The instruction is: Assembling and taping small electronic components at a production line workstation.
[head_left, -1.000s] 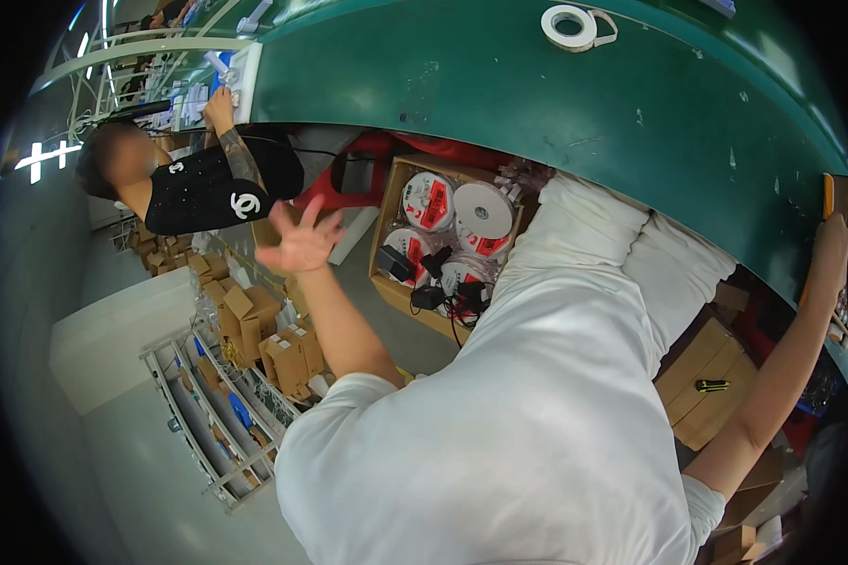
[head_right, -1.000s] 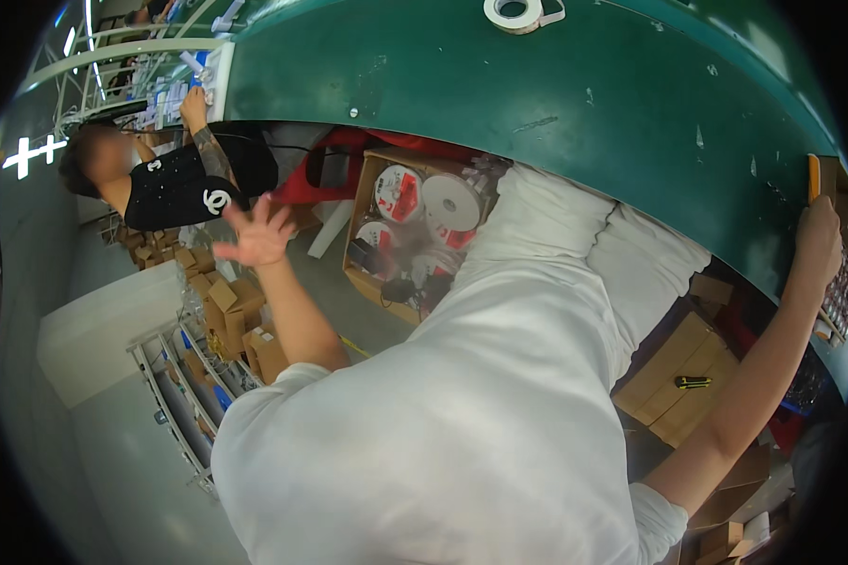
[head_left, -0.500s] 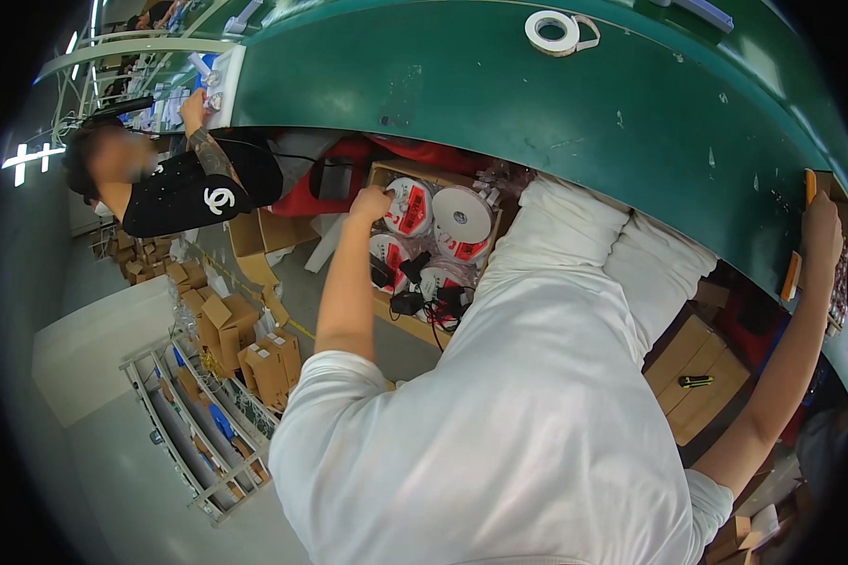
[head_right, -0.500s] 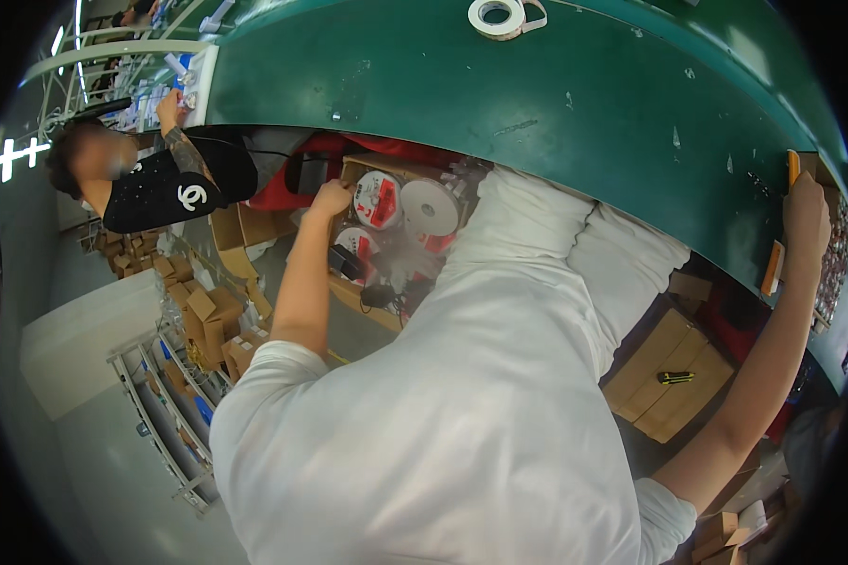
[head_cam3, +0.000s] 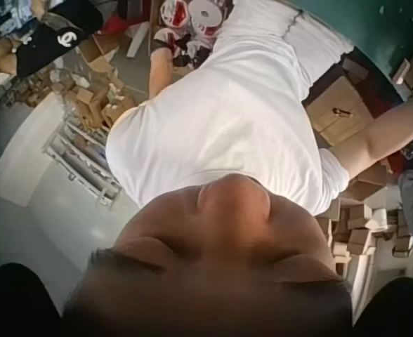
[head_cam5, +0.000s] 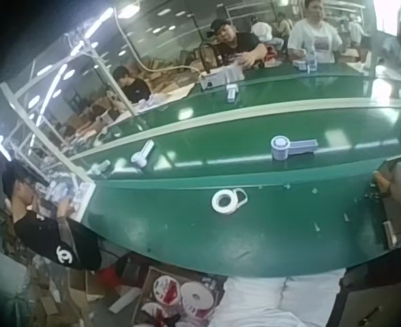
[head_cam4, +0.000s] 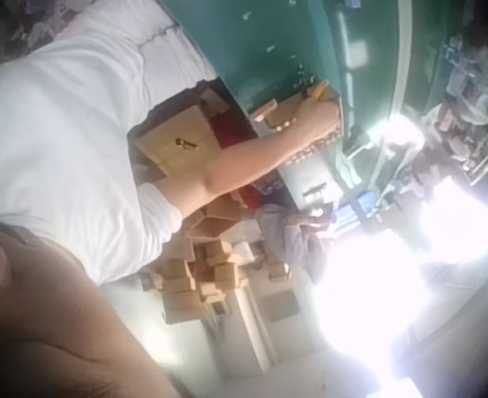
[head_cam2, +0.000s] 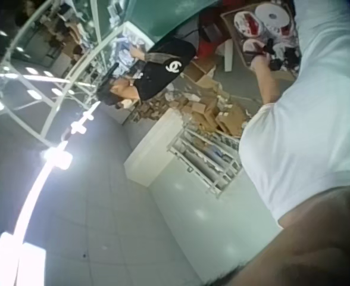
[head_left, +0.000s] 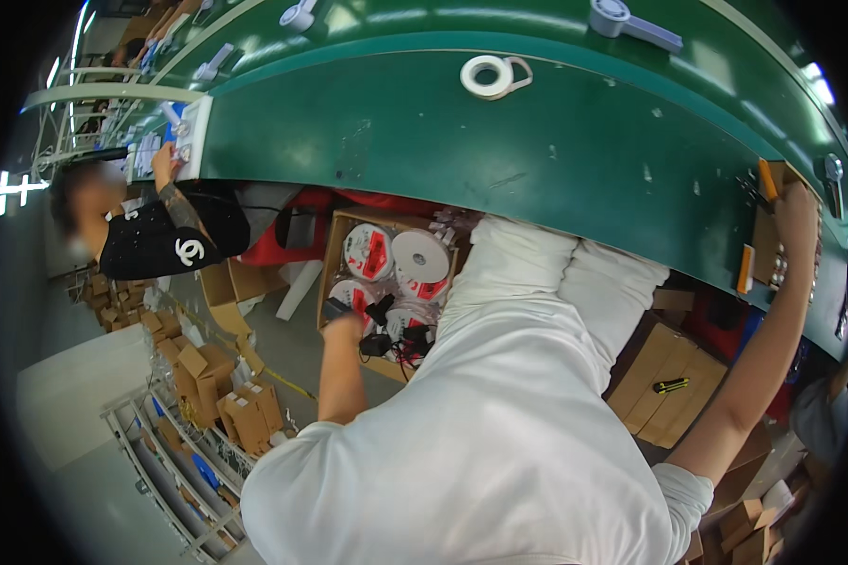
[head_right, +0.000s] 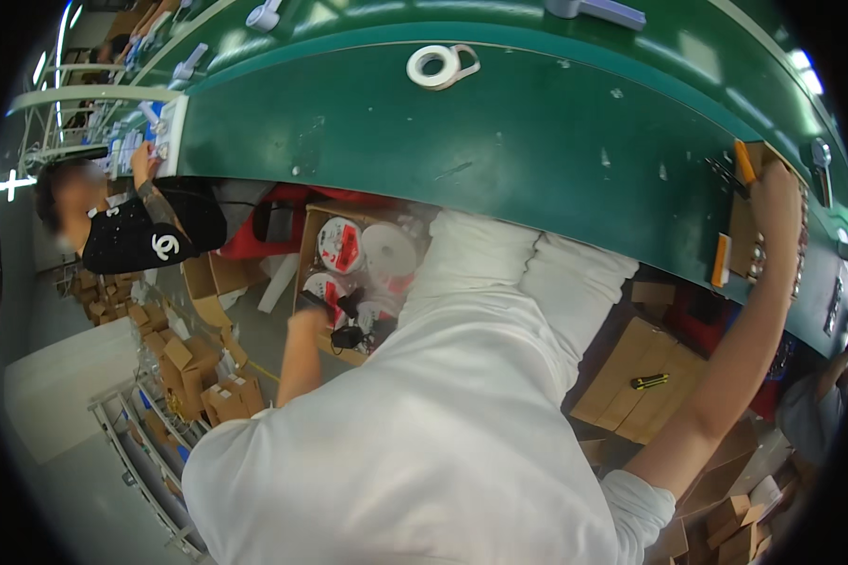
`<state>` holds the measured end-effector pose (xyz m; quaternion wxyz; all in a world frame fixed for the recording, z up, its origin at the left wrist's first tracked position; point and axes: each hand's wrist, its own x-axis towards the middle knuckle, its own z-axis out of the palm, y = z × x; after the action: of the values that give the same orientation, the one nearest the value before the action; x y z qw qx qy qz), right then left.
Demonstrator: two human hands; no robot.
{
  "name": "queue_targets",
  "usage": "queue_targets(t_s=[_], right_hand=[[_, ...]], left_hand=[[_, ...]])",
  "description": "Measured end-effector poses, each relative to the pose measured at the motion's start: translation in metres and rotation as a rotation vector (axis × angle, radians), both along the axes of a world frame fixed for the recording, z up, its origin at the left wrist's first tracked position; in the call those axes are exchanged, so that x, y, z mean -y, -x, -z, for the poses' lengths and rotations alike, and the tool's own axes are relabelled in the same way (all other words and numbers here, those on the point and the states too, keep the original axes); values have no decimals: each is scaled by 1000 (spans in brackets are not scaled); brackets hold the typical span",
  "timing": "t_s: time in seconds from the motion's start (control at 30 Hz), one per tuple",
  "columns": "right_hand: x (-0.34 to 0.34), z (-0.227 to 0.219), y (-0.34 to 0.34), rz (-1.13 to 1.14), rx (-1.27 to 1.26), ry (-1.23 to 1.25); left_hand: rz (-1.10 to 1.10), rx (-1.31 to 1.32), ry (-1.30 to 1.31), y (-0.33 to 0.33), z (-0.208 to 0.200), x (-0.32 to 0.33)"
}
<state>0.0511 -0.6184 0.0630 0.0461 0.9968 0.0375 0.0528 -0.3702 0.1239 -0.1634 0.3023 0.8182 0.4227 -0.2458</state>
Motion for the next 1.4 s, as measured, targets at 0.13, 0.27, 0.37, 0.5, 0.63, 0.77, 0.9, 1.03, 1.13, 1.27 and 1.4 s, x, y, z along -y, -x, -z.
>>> queue_targets(t_s=[0.13,0.27,0.37,0.5,0.63,0.77,0.9,1.03,1.13,1.27,1.4], right_hand=[[-16,-18,-5,25,154,-82],[-45,-91,8,5,165,-251],[-90,-130,26,-194,-62,-439],[-114,-130,53,-464,-57,-514],[-133,-119,85,-677,21,-501],[-148,-108,113,-726,237,-453],[-154,-89,120,-716,525,-436],[-159,-60,121,-600,627,-520],[-179,-36,128,-241,780,-820],[-193,18,149,-87,587,-1226],[-202,26,145,110,118,-1694]], left_hand=[[62,-408,662,-3,-16,89],[370,173,755,-138,-156,142],[221,961,1339,-190,-207,202],[-94,662,1662,-259,-184,275],[86,756,1338,-304,-191,352],[549,699,1450,-306,-207,384],[525,372,1726,-303,-203,388],[216,382,1769,-302,-189,387],[129,554,1695,-302,-197,389],[324,807,1346,-306,-196,392],[599,873,1180,-313,-193,392]])
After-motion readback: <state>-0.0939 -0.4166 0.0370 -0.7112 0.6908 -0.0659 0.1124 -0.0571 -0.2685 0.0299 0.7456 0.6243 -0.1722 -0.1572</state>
